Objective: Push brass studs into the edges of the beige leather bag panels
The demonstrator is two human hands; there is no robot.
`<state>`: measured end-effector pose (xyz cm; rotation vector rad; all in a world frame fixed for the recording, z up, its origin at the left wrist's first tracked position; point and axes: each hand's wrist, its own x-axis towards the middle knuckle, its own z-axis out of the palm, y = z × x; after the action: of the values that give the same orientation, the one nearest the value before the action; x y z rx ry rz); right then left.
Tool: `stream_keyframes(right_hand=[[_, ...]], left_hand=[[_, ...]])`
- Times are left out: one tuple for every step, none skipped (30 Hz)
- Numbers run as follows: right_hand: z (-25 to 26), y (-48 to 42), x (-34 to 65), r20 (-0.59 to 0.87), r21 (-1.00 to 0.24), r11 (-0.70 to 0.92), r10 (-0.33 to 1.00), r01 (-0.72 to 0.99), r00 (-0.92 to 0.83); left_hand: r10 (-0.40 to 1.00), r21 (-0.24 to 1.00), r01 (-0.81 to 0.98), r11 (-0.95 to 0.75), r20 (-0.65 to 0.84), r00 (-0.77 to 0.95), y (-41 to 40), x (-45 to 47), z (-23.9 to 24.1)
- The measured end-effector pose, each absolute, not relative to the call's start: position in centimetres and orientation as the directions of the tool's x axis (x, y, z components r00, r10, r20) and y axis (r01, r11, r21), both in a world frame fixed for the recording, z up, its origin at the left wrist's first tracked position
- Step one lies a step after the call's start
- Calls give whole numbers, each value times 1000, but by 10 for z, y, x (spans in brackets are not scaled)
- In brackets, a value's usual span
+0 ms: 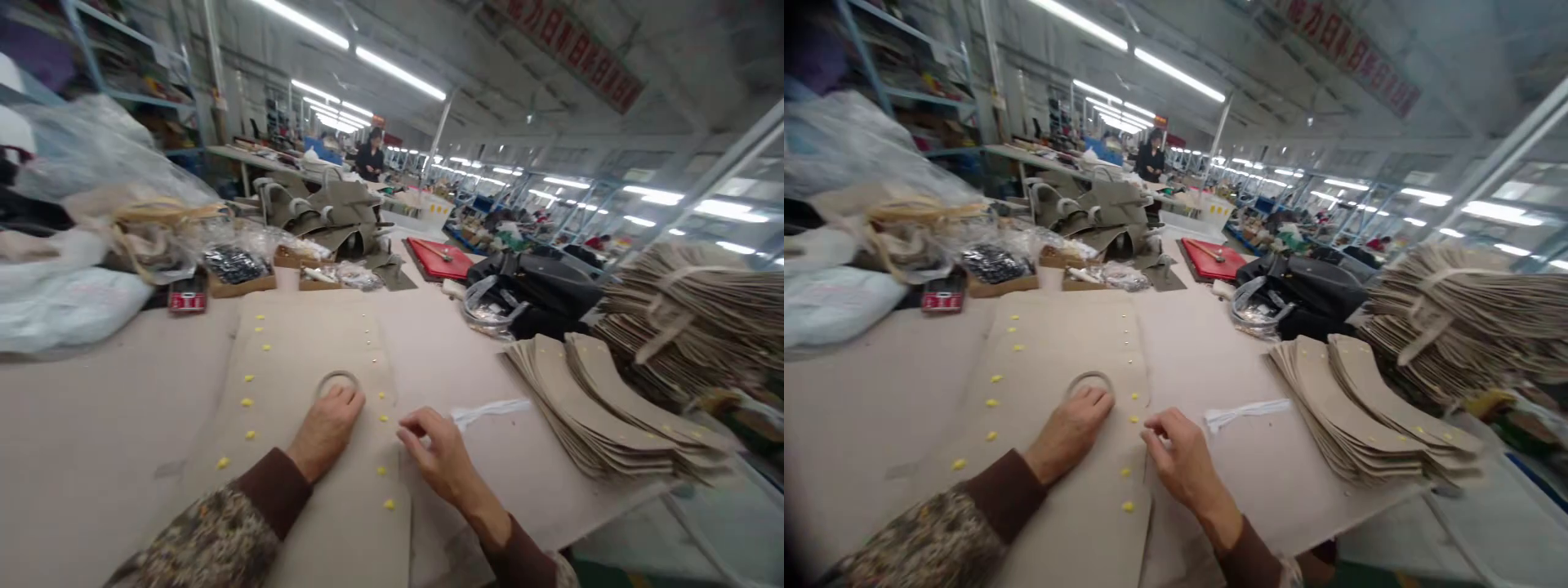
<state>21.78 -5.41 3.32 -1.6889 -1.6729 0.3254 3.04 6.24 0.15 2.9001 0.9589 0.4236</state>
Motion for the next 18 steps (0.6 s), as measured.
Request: stream_keyframes(right_hand=[[26, -63, 219, 332, -615, 148, 940, 775, 84], [21, -72, 219, 349, -599, 182, 936, 780, 50], [18, -79, 218, 363, -585, 201, 931, 786, 32], [16, -83, 216, 381, -572, 212, 924, 793, 28], [16, -84, 215, 405, -555, 218, 914, 802, 32], [16, -81, 215, 434, -533, 221, 900, 817, 39], [16, -75, 214, 466, -502, 221, 884, 836, 46], [16, -66, 214, 496, -466, 219, 867, 857, 48], [15, -55, 213, 518, -427, 215, 854, 878, 43], [12, -43, 211, 528, -386, 212, 849, 898, 27], [9, -32, 209, 528, -345, 208, 849, 915, 6], [3, -23, 206, 518, -305, 207, 855, 930, -21], [-3, -15, 203, 501, -267, 209, 864, 941, -50], [-10, -10, 200, 480, -231, 212, 874, 950, -79], [-19, -8, 198, 460, -197, 217, 882, 956, -105], [-28, -6, 197, 454, -167, 220, 882, 961, -123], [-38, -5, 197, 455, -136, 224, 879, 965, -140], [-48, -4, 198, 489, -112, 223, 861, 968, -141]], left_hand=[[609, 140, 593, -793, 219, 762, 63, 33, 3], [621, 144, 604, -783, 208, 756, 63, 35, 3], [627, 148, 609, -779, 203, 752, 63, 37, 2], [628, 150, 610, -778, 203, 752, 63, 38, 2], [627, 152, 608, -779, 207, 751, 62, 38, 0], [625, 153, 606, -780, 212, 751, 62, 38, -1], [624, 152, 606, -781, 217, 750, 62, 38, -2], [624, 151, 606, -781, 220, 750, 62, 37, -3], [625, 151, 607, -780, 222, 748, 62, 36, -3], [627, 151, 609, -779, 222, 747, 62, 36, -3], [629, 152, 611, -777, 222, 745, 62, 36, -3], [632, 154, 613, -775, 222, 742, 63, 36, -3], [634, 156, 615, -773, 226, 740, 63, 36, -3], [635, 158, 616, -772, 232, 737, 63, 36, -3], [635, 162, 615, -772, 243, 733, 63, 36, -5], [634, 166, 613, -773, 259, 729, 63, 36, -8], [632, 167, 611, -774, 277, 724, 63, 36, -12], [630, 178, 607, -774, 300, 716, 64, 36, -19]])
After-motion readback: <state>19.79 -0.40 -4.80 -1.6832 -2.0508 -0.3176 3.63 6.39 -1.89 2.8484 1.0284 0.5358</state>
